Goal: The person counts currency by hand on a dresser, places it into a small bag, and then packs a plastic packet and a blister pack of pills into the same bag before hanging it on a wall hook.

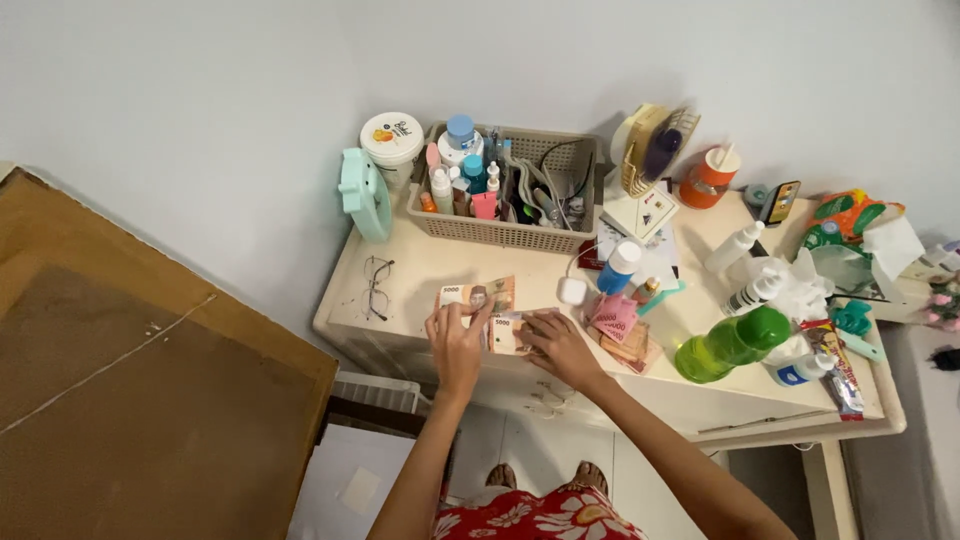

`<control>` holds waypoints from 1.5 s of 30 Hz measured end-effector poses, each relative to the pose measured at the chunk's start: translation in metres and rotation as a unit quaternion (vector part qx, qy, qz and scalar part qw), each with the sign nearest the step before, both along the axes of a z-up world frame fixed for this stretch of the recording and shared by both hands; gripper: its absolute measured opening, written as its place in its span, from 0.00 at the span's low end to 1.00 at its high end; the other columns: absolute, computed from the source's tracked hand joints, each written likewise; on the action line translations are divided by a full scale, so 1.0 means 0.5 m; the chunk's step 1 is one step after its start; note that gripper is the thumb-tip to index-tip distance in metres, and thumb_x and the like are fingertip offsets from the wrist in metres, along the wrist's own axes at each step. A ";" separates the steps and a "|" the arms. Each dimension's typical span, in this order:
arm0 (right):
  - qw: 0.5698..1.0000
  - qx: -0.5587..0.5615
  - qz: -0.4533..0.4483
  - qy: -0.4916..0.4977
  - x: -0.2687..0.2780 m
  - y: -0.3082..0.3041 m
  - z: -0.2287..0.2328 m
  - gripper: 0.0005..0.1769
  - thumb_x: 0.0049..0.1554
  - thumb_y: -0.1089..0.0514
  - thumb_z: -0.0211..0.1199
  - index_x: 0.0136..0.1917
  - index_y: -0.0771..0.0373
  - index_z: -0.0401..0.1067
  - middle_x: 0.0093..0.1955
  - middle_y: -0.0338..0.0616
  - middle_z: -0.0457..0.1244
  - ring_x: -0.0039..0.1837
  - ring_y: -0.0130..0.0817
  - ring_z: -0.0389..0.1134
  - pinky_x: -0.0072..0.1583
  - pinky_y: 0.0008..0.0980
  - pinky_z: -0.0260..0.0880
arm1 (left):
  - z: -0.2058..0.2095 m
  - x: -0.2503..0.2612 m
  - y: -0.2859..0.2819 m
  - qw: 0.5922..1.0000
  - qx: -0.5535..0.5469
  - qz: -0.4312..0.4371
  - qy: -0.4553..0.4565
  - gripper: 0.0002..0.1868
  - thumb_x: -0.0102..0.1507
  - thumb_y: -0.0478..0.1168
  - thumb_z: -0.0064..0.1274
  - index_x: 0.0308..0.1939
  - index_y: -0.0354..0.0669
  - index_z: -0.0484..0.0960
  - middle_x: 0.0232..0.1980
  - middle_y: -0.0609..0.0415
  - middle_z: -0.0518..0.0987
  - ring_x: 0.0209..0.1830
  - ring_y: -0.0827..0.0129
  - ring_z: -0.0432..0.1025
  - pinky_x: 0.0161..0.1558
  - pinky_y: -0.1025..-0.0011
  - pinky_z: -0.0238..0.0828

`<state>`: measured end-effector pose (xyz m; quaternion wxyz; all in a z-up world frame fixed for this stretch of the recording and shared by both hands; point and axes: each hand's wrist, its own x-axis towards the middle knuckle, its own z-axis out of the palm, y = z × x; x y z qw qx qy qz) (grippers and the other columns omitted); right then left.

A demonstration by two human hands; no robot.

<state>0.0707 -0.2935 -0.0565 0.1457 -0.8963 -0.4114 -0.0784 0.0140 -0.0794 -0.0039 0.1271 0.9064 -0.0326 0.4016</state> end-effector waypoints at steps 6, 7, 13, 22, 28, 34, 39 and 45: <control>0.998 0.061 -0.001 0.019 0.032 0.014 -0.052 0.20 0.53 0.40 0.68 0.58 0.43 0.77 0.68 0.38 0.65 0.73 0.38 0.62 0.75 0.53 0.51 | 0.003 0.010 -0.042 0.999 0.018 -0.037 0.009 0.15 0.65 0.38 0.52 0.51 0.65 0.85 0.38 0.61 0.68 0.45 0.68 0.69 0.52 0.65 0.63; 0.998 0.062 -0.004 0.021 0.034 0.020 -0.051 0.20 0.53 0.40 0.68 0.58 0.43 0.77 0.68 0.38 0.65 0.73 0.38 0.62 0.75 0.53 0.51 | -0.002 0.014 -0.045 0.999 0.018 -0.039 0.011 0.15 0.65 0.38 0.52 0.51 0.65 0.85 0.38 0.61 0.68 0.45 0.68 0.69 0.52 0.65 0.63; 0.996 0.076 -0.011 0.043 0.040 0.016 -0.074 0.20 0.55 0.42 0.68 0.58 0.47 0.77 0.58 0.41 0.69 0.68 0.40 0.66 0.76 0.58 0.48 | -0.028 0.020 -0.077 0.998 0.034 -0.053 0.026 0.14 0.67 0.39 0.51 0.52 0.66 0.85 0.38 0.58 0.68 0.43 0.65 0.69 0.51 0.64 0.64; 0.924 0.346 -0.133 0.090 -0.035 -0.042 -0.047 0.05 0.56 0.65 0.65 0.47 0.60 0.78 0.45 0.52 0.70 0.54 0.54 0.72 0.60 0.50 0.71 | 0.022 0.006 -0.109 0.991 0.068 -0.104 0.058 0.10 0.66 0.40 0.52 0.48 0.57 0.86 0.37 0.55 0.69 0.43 0.62 0.69 0.54 0.60 0.65; 0.912 0.355 -0.196 0.068 -0.062 -0.064 -0.001 0.11 0.55 0.66 0.65 0.52 0.59 0.78 0.49 0.50 0.69 0.57 0.52 0.71 0.61 0.47 0.71 | -0.057 0.015 -0.103 0.963 0.116 -0.139 0.202 0.17 0.68 0.41 0.51 0.61 0.54 0.79 0.41 0.53 0.69 0.47 0.61 0.68 0.50 0.62 0.63; 0.940 0.313 -0.127 0.045 -0.051 -0.053 0.014 0.09 0.57 0.64 0.63 0.53 0.60 0.74 0.55 0.49 0.67 0.63 0.52 0.67 0.65 0.47 0.66 | -0.066 0.058 -0.064 0.932 -0.029 -0.170 0.319 0.44 0.55 0.52 0.67 0.72 0.49 0.66 0.64 0.45 0.70 0.67 0.50 0.62 0.66 0.49 0.55; 0.983 0.157 -0.089 -0.025 -0.011 -0.022 -0.062 0.14 0.54 0.58 0.68 0.54 0.55 0.76 0.58 0.47 0.66 0.66 0.48 0.65 0.65 0.47 0.64 | -0.137 0.105 -0.030 0.917 0.067 -0.176 0.353 0.35 0.56 0.59 0.63 0.65 0.57 0.71 0.62 0.57 0.70 0.66 0.61 0.65 0.69 0.52 0.54; 0.982 0.142 -0.123 -0.004 -0.036 -0.041 -0.058 0.12 0.58 0.54 0.62 0.55 0.55 0.75 0.62 0.44 0.66 0.66 0.43 0.65 0.63 0.44 0.63 | -0.115 0.111 -0.025 0.909 0.080 -0.185 0.365 0.33 0.58 0.59 0.63 0.63 0.54 0.72 0.58 0.56 0.70 0.63 0.61 0.67 0.65 0.54 0.61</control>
